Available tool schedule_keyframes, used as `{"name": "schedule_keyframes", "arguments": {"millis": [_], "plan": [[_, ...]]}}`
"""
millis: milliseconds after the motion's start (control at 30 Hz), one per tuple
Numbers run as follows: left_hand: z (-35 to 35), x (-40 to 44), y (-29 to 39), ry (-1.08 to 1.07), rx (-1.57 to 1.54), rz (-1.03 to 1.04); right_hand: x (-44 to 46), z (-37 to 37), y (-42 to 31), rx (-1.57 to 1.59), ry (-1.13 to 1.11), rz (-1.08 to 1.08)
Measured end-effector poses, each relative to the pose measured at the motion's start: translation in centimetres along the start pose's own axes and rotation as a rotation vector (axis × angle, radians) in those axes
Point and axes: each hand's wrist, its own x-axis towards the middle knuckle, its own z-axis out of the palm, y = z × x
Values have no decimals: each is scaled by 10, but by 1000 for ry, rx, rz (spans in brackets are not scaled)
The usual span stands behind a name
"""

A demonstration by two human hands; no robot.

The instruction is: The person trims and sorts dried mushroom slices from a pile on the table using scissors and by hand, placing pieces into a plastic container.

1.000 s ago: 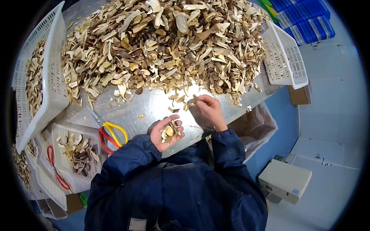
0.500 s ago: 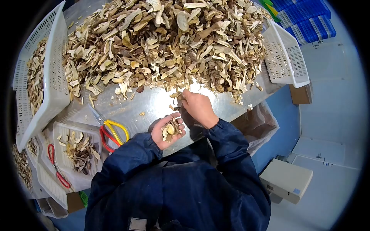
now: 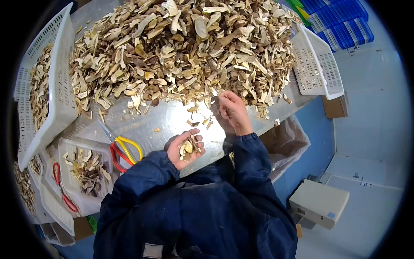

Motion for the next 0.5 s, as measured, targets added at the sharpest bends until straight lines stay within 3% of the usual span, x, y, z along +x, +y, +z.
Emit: {"name": "schedule_keyframes", "arguments": {"millis": [67, 200, 233, 333, 400, 467, 500], "plan": [[-1, 0, 1, -4, -1, 5, 17, 12, 3, -260, 92, 7], [0, 1, 0, -11, 9, 12, 41, 40, 18, -1087, 393, -469], [0, 0, 0, -13, 11, 14, 40, 45, 19, -1165, 415, -405], [1, 0, 1, -2, 3, 8, 32, 26, 17, -916, 63, -312], [-1, 0, 0, -20, -11, 5, 5, 13, -5, -134, -182, 85], [-2, 0, -1, -35, -27, -4, -6, -2, -4, 391, -254, -10], [-2, 0, -1, -43, -35, -11, -12, 2, -11, 414, -201, -46]]}}
